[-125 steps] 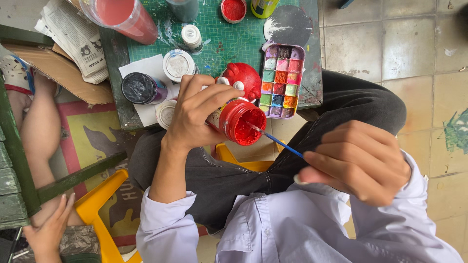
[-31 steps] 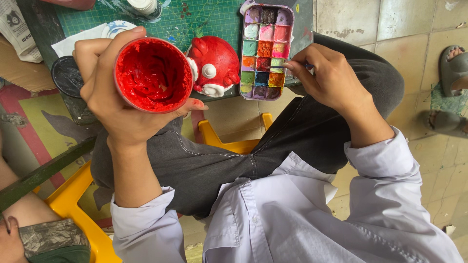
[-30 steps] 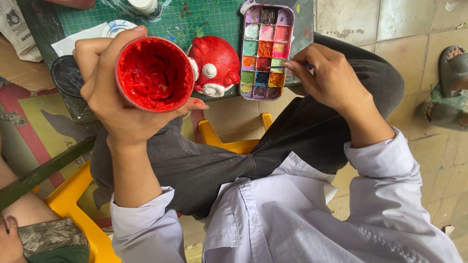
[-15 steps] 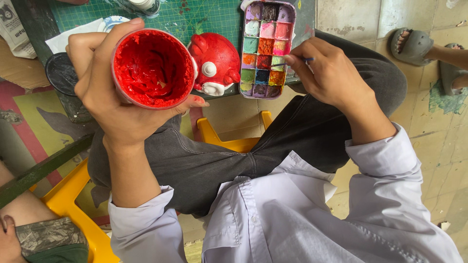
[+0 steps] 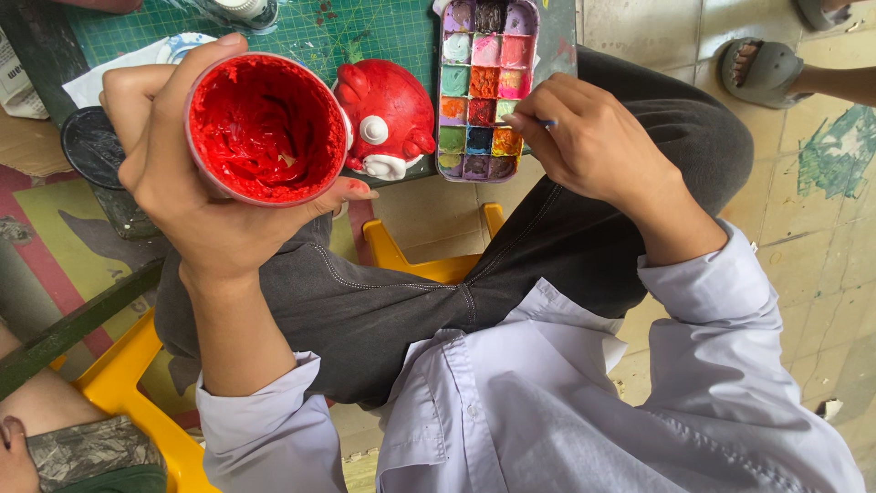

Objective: The person sits on the floor and paints a red pig-shaped figurine with a brush, dipping the brush into a watercolor palette and opening a jar of red paint to reload it. They stir a cup of pink liquid, hold the figurine steady, and apply paint to its white base and body throughout the clip.

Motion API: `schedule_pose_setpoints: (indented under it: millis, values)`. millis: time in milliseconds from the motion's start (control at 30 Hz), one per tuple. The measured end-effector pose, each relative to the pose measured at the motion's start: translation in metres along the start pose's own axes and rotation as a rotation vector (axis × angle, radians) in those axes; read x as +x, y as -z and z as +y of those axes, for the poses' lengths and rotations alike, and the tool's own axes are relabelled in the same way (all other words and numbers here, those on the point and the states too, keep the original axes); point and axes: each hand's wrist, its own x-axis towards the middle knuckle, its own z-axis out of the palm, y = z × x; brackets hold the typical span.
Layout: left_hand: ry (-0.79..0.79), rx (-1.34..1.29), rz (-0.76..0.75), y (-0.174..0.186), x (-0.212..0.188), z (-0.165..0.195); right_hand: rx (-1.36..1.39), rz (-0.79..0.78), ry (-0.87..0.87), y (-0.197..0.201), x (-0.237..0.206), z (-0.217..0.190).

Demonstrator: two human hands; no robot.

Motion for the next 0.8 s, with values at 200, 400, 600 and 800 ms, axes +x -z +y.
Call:
schedule_pose_setpoints:
  millis: [200, 400, 600, 800]
  values:
    - [-0.008, 0.019, -0.018, 0.000, 0.001, 0.001, -0.022, -0.021, 0.026, -0.001, 0.006, -0.004]
    - [-0.016, 0.024, -0.044, 0.001, 0.003, 0.003, -0.046, 0.014, 0.038, -0.004, 0.008, -0.001]
    - [-0.021, 0.046, -0.056, 0.003, 0.003, 0.003, -0.134, 0.029, 0.045, -0.002, 0.009, -0.001]
    - [-0.028, 0.056, -0.062, 0.002, 0.001, 0.001, -0.149, 0.044, 0.062, -0.002, 0.014, -0.004]
